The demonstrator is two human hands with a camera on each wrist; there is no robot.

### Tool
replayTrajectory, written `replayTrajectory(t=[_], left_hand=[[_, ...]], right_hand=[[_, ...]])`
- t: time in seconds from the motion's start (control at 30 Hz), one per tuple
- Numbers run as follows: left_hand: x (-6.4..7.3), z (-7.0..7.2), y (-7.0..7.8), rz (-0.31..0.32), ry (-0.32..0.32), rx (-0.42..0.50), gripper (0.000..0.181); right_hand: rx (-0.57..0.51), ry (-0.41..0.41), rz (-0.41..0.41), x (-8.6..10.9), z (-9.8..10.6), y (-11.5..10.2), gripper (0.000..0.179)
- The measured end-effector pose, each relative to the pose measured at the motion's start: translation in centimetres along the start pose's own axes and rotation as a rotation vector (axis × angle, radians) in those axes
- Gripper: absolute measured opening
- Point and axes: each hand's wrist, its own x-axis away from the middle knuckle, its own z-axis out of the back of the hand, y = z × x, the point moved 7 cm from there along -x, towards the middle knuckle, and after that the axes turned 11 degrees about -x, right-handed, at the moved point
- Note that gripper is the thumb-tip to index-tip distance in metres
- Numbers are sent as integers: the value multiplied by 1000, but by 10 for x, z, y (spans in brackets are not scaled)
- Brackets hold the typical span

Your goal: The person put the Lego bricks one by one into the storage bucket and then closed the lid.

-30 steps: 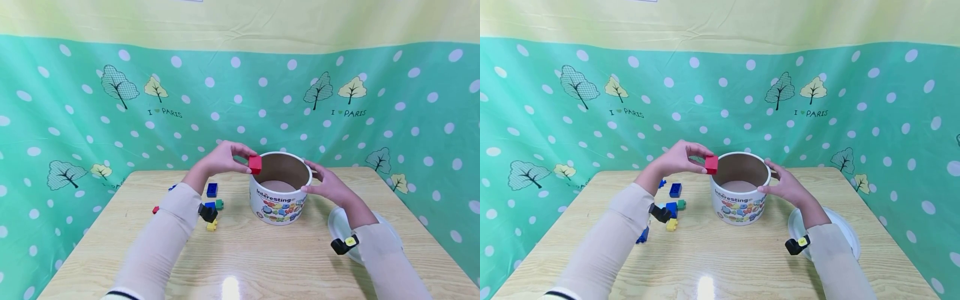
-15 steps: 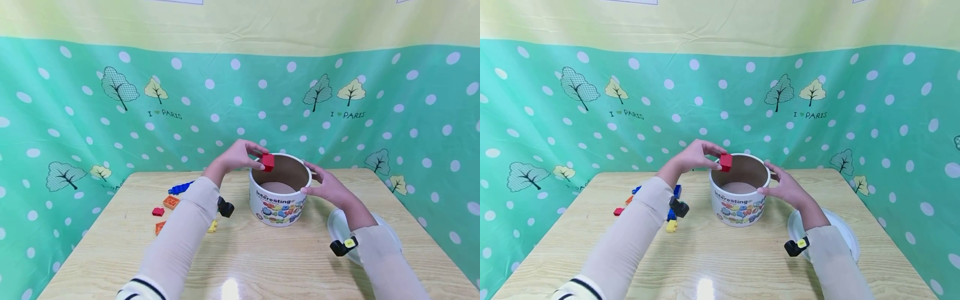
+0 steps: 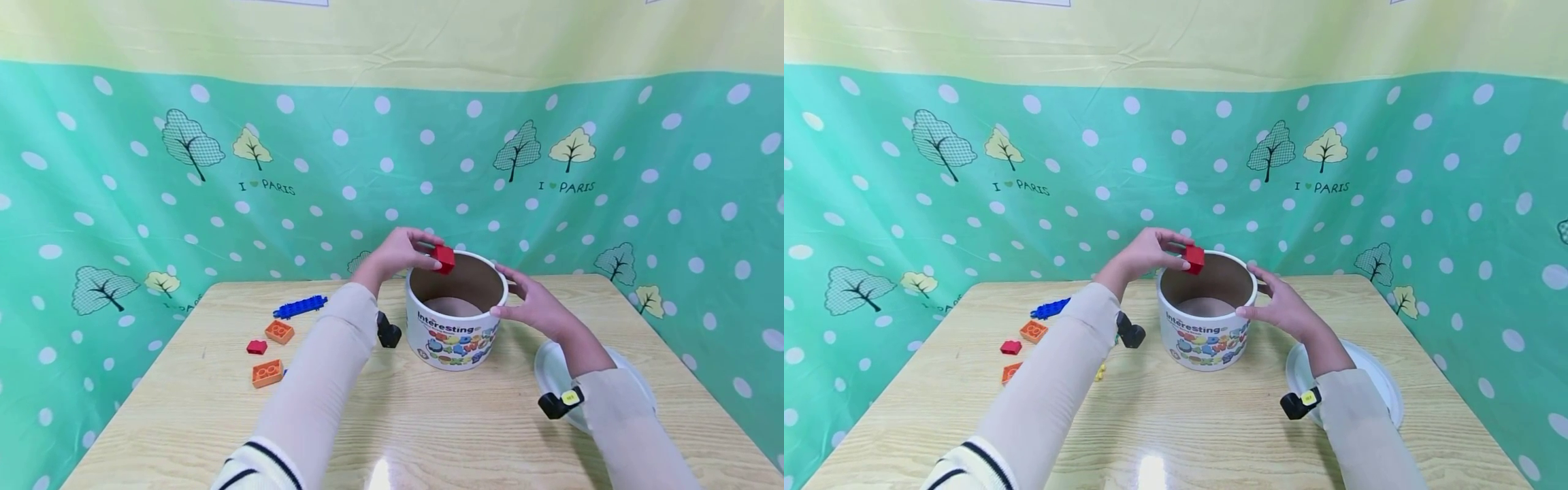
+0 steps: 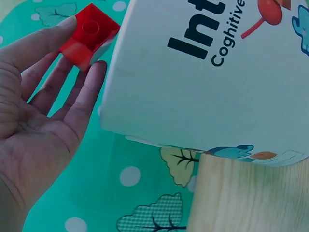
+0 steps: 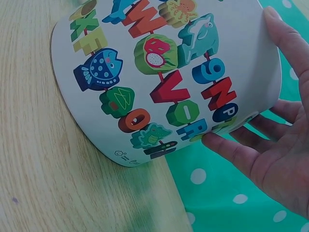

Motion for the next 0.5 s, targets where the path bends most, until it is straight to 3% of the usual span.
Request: replayTrajectory(t=[0.5], left_hand=[[-5,0,-18,17,102,115,45]], right_hand=[[21,11,7,0,-1,-1,88]])
